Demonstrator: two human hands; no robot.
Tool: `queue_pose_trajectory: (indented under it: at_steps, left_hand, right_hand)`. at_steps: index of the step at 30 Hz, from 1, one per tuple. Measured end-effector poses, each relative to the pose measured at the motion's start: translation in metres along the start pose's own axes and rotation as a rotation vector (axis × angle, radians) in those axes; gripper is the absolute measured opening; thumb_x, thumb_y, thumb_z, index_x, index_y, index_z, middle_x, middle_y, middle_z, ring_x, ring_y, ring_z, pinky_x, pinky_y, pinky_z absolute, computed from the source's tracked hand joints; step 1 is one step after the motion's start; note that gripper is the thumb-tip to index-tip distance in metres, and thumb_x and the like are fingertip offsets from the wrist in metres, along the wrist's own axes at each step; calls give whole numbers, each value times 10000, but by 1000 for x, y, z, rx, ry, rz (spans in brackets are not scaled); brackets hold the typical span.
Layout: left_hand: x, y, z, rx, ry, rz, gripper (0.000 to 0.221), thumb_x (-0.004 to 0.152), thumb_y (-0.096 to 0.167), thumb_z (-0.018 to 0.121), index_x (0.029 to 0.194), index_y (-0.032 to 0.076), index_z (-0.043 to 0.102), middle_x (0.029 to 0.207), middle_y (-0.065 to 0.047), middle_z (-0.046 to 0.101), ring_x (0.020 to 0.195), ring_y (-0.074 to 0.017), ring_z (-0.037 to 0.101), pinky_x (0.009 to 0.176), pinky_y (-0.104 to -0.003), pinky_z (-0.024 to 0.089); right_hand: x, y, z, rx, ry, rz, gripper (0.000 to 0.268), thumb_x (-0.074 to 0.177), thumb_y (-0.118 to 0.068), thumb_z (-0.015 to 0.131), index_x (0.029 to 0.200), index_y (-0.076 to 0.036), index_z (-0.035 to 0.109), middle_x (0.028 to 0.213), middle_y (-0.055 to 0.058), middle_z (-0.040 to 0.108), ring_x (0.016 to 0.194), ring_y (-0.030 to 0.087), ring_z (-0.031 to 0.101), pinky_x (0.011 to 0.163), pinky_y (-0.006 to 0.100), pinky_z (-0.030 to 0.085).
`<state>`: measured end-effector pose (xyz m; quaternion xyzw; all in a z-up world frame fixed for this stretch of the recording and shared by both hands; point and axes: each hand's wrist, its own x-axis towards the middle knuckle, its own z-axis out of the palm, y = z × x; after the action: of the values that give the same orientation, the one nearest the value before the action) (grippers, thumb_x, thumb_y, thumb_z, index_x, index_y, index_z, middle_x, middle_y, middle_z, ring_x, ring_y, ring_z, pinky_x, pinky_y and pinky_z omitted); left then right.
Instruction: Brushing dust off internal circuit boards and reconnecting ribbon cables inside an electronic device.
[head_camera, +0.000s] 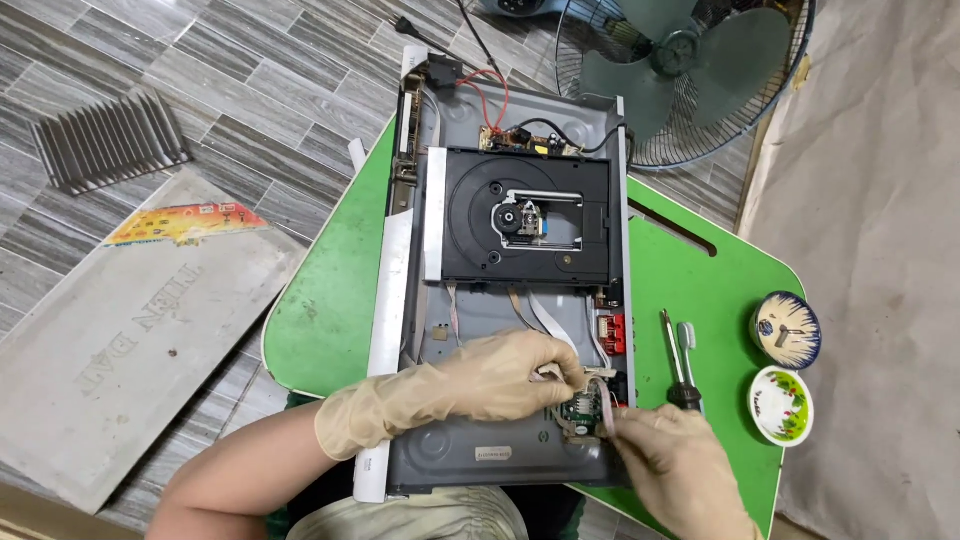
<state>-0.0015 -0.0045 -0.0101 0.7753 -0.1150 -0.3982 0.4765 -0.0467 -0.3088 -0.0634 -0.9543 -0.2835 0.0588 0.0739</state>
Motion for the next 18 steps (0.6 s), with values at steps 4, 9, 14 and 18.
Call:
queue_pose_trajectory:
  at_steps: [4,9,14,18]
  left_hand:
    - [3,-31,25,126,238,389,408,936,327,634,1313,192,558,1321,-38,699,1183,-234,684,975,-395,505]
    - [-20,-42,34,120,322,604,684,956,208,633,1552,42,343,1474,-247,529,1294,-432,553,1083,-499,407]
    - [2,-71,39,95,439,566,466,980,209,613,1437,141,557,893,29,672,358,-54,345,274,-194,332]
    - [4,-56,28,56,477,482,384,985,321,583,1350,216,646,1146,-60,767,294,-42,307,208,-188,238]
  right_hand:
    - [9,1,-34,386,39,48,203,783,-148,813,980,-188,840,1006,-30,855,847,130,769,834,322,558]
    - [19,3,-63,760,-144,248,55,827,-57,795,872,-77,819,815,14,809,700,109,686,645,270,510]
    - [28,4,-63,1151,-200,402,196,847,77,746,1004,-23,807,982,124,830,928,198,786,879,304,641]
    - [26,4,-61,1115,-209,384,173,856,57,750,997,-30,800,972,114,814,912,188,768,870,292,619]
